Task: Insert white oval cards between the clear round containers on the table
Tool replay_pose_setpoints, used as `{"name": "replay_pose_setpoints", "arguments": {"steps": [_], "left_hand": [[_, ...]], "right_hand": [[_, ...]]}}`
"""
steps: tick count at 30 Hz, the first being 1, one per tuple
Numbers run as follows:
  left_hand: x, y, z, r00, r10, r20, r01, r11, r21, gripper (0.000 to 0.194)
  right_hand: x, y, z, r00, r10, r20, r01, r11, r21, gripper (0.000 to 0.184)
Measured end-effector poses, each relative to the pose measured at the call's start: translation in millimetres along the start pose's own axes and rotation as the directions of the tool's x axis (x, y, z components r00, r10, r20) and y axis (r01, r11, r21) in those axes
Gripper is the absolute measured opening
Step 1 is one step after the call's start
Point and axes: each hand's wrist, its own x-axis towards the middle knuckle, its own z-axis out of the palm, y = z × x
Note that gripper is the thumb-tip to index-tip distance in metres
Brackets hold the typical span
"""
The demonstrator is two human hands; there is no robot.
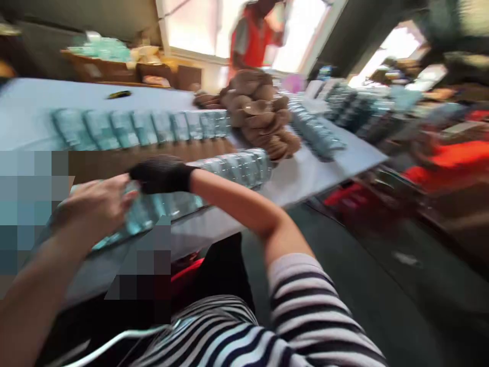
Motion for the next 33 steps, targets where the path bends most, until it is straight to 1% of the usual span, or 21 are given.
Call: {"name": "replay_pose_setpoints", "arguments": {"steps": [1, 2, 3, 4, 6, 8, 9, 11, 14, 15, 16, 17, 18, 20, 23, 24, 26, 28, 29, 31, 33], "left_hand": [[-11, -7, -4.0, 0.996, -0.072, -0.050, 0.076, 0.994, 0.076, 0.041], [-18, -12, -6.2, 0.996, -0.080, -0.031, 0.085, 0.980, 0.182, 0.045], [-20, -16, -7.2, 0.996, -0.072, -0.050, 0.083, 0.962, 0.262, 0.046], [-19, -20, -7.6, 0.997, -0.063, -0.055, 0.077, 0.949, 0.305, 0.046], [-13, -26, -9.0, 0.998, -0.038, -0.050, 0.053, 0.937, 0.346, 0.043], [-7, -23, -11.6, 0.999, -0.021, -0.041, 0.034, 0.937, 0.347, 0.040], [-5, -19, -12.5, 0.999, -0.009, -0.041, 0.022, 0.940, 0.342, 0.040], [0, -9, -11.5, 0.998, 0.036, -0.053, -0.017, 0.945, 0.326, 0.043], [8, 4, -0.1, 0.994, 0.097, -0.055, -0.075, 0.947, 0.314, 0.049], [11, 6, 5.6, 0.993, 0.104, -0.050, -0.083, 0.945, 0.317, 0.051], [13, 7, 11.5, 0.993, 0.108, -0.046, -0.087, 0.942, 0.323, 0.051], [14, 7, 16.8, 0.993, 0.111, -0.047, -0.090, 0.940, 0.330, 0.051], [15, 6, 21.2, 0.992, 0.115, -0.052, -0.091, 0.937, 0.336, 0.050], [15, 3, 25.9, 0.990, 0.126, -0.063, -0.097, 0.934, 0.344, 0.049], [15, 0, 24.2, 0.990, 0.130, -0.053, -0.103, 0.929, 0.356, 0.048], [15, 0, 22.4, 0.990, 0.130, -0.046, -0.105, 0.927, 0.361, 0.049], [15, 1, 19.4, 0.992, 0.122, -0.033, -0.102, 0.925, 0.367, 0.049], [17, 2, 18.1, 0.994, 0.110, -0.028, -0.092, 0.927, 0.364, 0.048], [17, 2, 18.3, 0.994, 0.103, -0.025, -0.087, 0.929, 0.360, 0.048], [18, 1, 19.5, 0.996, 0.093, -0.014, -0.082, 0.932, 0.352, 0.049], [19, -1, 20.5, 0.996, 0.087, 0.003, -0.083, 0.934, 0.347, 0.050]], "right_hand": [[1, -17, 12, 0.981, -0.146, -0.131, 0.153, 0.987, 0.045, 0.043], [0, -31, 29, 0.941, -0.242, -0.237, 0.268, 0.960, 0.086, 0.042], [-2, -44, 50, 0.912, -0.282, -0.297, 0.330, 0.936, 0.125, 0.041], [-3, -55, 73, 0.912, -0.279, -0.302, 0.337, 0.928, 0.160, 0.040], [-8, -72, 113, 0.944, -0.230, -0.238, 0.280, 0.938, 0.203, 0.041], [-14, -79, 135, 0.957, -0.189, -0.222, 0.243, 0.939, 0.245, 0.041], [-16, -76, 136, 0.958, -0.178, -0.224, 0.235, 0.936, 0.260, 0.041], [-17, -55, 119, 0.953, -0.120, -0.279, 0.198, 0.942, 0.272, 0.045], [4, 0, 64, 0.910, 0.053, -0.411, 0.044, 0.974, 0.224, 0.046], [18, 18, 46, 0.913, 0.046, -0.405, 0.030, 0.983, 0.180, 0.043], [35, 33, 30, 0.942, 0.008, -0.334, 0.035, 0.992, 0.123, 0.039], [53, 44, 18, 0.977, -0.057, -0.203, 0.072, 0.995, 0.068, 0.037], [72, 51, 8, 0.987, -0.131, -0.089, 0.134, 0.991, 0.028, 0.035], [107, 53, -2, 0.965, -0.247, 0.088, 0.248, 0.969, -0.006, 0.032], [134, 42, -11, 0.924, -0.339, 0.180, 0.349, 0.937, -0.029, 0.031], [134, 39, -13, 0.916, -0.353, 0.188, 0.369, 0.928, -0.055, 0.032], [121, 37, -18, 0.928, -0.349, 0.132, 0.365, 0.922, -0.130, 0.031], [95, 40, -16, 0.951, -0.310, -0.004, 0.305, 0.938, -0.162, 0.031], [78, 41, -10, 0.957, -0.278, -0.081, 0.266, 0.954, -0.136, 0.031], [41, 36, 15, 0.959, -0.192, -0.208, 0.190, 0.981, -0.030, 0.032], [6, 19, 57, 0.956, -0.104, -0.275, 0.130, 0.988, 0.078, 0.033]]}}
